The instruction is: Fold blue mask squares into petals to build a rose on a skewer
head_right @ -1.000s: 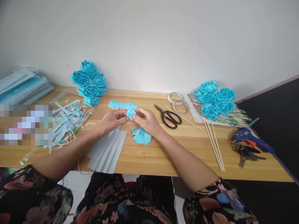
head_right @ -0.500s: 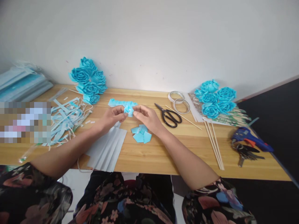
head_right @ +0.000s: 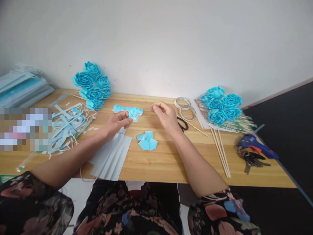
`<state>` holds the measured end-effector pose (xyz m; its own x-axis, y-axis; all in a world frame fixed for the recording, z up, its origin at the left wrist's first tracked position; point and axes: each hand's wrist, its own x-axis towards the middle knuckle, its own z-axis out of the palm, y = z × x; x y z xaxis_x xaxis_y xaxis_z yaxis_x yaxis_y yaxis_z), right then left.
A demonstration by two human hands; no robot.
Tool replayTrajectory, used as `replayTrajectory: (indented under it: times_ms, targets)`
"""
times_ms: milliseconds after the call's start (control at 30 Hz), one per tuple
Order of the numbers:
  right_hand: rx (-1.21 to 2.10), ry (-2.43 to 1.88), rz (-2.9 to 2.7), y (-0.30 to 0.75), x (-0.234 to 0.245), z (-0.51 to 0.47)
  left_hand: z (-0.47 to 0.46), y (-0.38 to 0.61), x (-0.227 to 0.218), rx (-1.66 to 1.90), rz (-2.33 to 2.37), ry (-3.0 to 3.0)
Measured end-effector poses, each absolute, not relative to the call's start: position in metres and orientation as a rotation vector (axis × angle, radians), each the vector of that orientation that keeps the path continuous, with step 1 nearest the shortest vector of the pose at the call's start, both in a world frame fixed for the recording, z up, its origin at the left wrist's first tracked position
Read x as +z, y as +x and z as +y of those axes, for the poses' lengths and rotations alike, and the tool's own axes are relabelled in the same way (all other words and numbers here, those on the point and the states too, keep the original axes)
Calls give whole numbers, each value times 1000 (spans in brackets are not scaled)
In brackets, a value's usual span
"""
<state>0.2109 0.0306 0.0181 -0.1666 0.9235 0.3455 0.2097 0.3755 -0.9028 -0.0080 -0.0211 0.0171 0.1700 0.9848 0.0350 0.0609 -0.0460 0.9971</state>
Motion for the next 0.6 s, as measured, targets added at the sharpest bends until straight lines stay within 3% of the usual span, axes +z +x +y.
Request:
replayTrajectory:
  times_ms: [300, 600]
  targets:
    - [942, -988, -1800, 199, 15, 17, -24, -8, 22, 1028, 1118, 1396]
    - [1245, -867, -1773, 196, 12, 12, -21, -9, 15, 894, 1063, 1512]
